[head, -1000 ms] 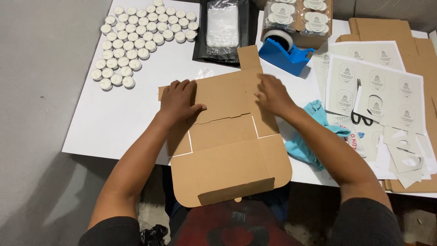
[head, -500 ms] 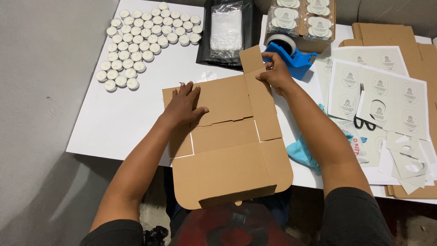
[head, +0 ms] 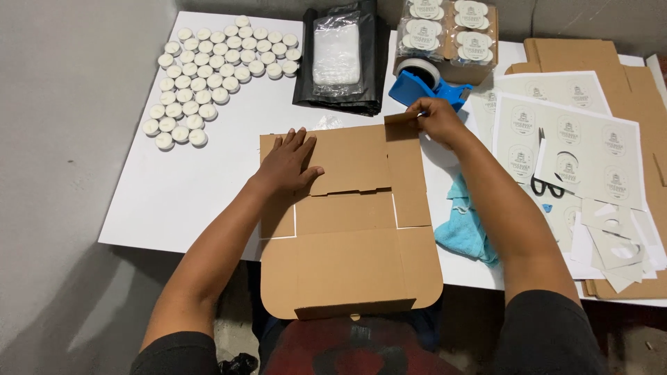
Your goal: The person folds a flat cardboard sheet into a small box, then places several individually wrapped white items into the box. The person closes the box flaps and sets the finished box aside.
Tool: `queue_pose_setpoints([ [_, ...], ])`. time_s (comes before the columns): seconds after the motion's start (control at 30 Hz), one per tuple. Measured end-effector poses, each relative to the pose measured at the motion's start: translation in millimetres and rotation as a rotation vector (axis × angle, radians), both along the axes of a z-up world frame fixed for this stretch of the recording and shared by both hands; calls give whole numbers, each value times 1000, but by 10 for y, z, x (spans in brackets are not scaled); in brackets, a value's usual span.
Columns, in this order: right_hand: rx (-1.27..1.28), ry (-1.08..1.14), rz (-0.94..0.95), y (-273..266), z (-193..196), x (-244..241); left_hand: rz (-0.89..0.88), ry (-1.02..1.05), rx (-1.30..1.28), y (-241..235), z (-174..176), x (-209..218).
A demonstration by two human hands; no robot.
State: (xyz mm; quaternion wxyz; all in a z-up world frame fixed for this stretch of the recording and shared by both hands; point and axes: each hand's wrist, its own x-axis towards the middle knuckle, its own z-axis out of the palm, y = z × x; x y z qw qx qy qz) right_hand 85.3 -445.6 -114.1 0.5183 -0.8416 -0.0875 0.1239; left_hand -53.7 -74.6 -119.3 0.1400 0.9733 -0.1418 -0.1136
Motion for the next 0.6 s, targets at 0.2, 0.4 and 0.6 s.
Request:
queue_pose_setpoints([
  [0.2,-203,-129,186,-293,241,-158,-17,-13,-32,-151,87,14],
  [0.4,-529,-225,362,-416,380,-357,-52,-27,-67,-210,-20,153],
  [0.6,-777,-366,415,-402,208,-500,-44,-1,-84,-239,155,-7],
])
